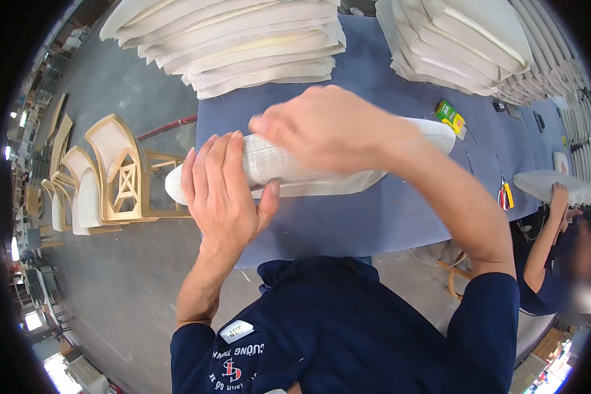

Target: The person staples fabric to a cushion using a yellow staple gun, then trims excess fabric with scissors. The person folds and smooths the fabric over the cushion, stacks finished cushions, and handles additional cushions on the table.

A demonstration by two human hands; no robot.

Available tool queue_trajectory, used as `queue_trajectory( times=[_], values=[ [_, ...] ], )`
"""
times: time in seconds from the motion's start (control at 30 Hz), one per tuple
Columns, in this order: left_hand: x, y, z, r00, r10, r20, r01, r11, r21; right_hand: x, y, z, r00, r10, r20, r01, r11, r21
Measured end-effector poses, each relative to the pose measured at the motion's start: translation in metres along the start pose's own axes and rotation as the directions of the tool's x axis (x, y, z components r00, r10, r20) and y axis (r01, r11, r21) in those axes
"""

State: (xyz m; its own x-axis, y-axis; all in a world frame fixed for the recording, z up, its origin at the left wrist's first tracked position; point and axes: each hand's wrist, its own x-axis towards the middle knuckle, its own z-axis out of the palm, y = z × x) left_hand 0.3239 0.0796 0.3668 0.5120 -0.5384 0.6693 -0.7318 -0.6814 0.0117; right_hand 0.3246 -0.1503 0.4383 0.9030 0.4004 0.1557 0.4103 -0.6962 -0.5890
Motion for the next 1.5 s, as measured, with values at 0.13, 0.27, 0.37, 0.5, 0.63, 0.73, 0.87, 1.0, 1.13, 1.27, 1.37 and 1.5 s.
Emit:
queue_trajectory(
  times=[0.13,0.27,0.37,0.5,0.63,0.73,0.87,1.0,1.13,1.27,1.37,1.5],
  values=[
    [-0.014,0.008,-0.006,1.000,-0.014,-0.019,0.015,1.000,0.019,-0.042,-0.012,-0.060,0.990,0.068,-0.125,-0.087,0.985,-0.150],
    [-0.022,0.018,-0.015,0.999,-0.033,-0.002,0.033,0.999,0.033,-0.069,-0.035,-0.054,0.988,-0.061,-0.142,0.023,0.967,-0.254],
    [-0.033,0.027,-0.018,0.999,-0.047,0.011,0.047,0.999,0.015,-0.079,-0.011,0.014,0.999,-0.020,0.034,0.032,0.928,-0.371],
    [-0.045,0.035,-0.022,0.995,-0.098,0.032,0.097,0.994,0.046,-0.069,-0.015,0.014,0.945,0.198,0.260,-0.137,0.962,-0.237],
    [-0.051,0.070,-0.039,0.995,-0.080,0.064,0.081,0.997,-0.011,-0.075,-0.010,0.013,0.938,0.173,0.301,-0.136,0.981,-0.140],
    [-0.049,0.091,-0.031,0.997,-0.011,0.078,0.016,0.997,-0.073,-0.078,0.001,0.013,0.908,0.130,0.398,-0.134,0.991,-0.017],
    [-0.059,0.101,-0.009,1.000,-0.019,0.023,0.019,1.000,0.002,-0.092,0.024,0.028,0.933,-0.002,0.360,-0.048,0.990,0.130],
    [-0.050,0.095,-0.008,0.999,-0.045,0.022,0.045,0.999,0.006,-0.080,0.036,0.020,0.909,0.044,0.414,-0.176,0.942,0.285],
    [-0.040,0.094,-0.010,0.997,-0.074,0.035,0.073,0.997,0.021,-0.090,0.008,-0.032,0.972,-0.117,0.203,0.107,0.992,0.061],
    [-0.028,0.090,-0.006,0.997,-0.066,0.046,0.066,0.998,-0.003,-0.109,0.007,-0.007,0.920,0.077,0.384,-0.097,0.995,0.034],
    [-0.037,0.095,-0.003,0.997,-0.064,0.044,0.065,0.998,-0.002,-0.113,0.027,0.005,0.941,0.003,0.339,-0.027,0.998,0.065],
    [-0.019,0.090,-0.003,0.999,-0.034,-0.024,0.036,0.996,0.080,-0.113,0.031,-0.016,0.951,0.074,0.301,-0.136,0.972,0.191]
  ],
)
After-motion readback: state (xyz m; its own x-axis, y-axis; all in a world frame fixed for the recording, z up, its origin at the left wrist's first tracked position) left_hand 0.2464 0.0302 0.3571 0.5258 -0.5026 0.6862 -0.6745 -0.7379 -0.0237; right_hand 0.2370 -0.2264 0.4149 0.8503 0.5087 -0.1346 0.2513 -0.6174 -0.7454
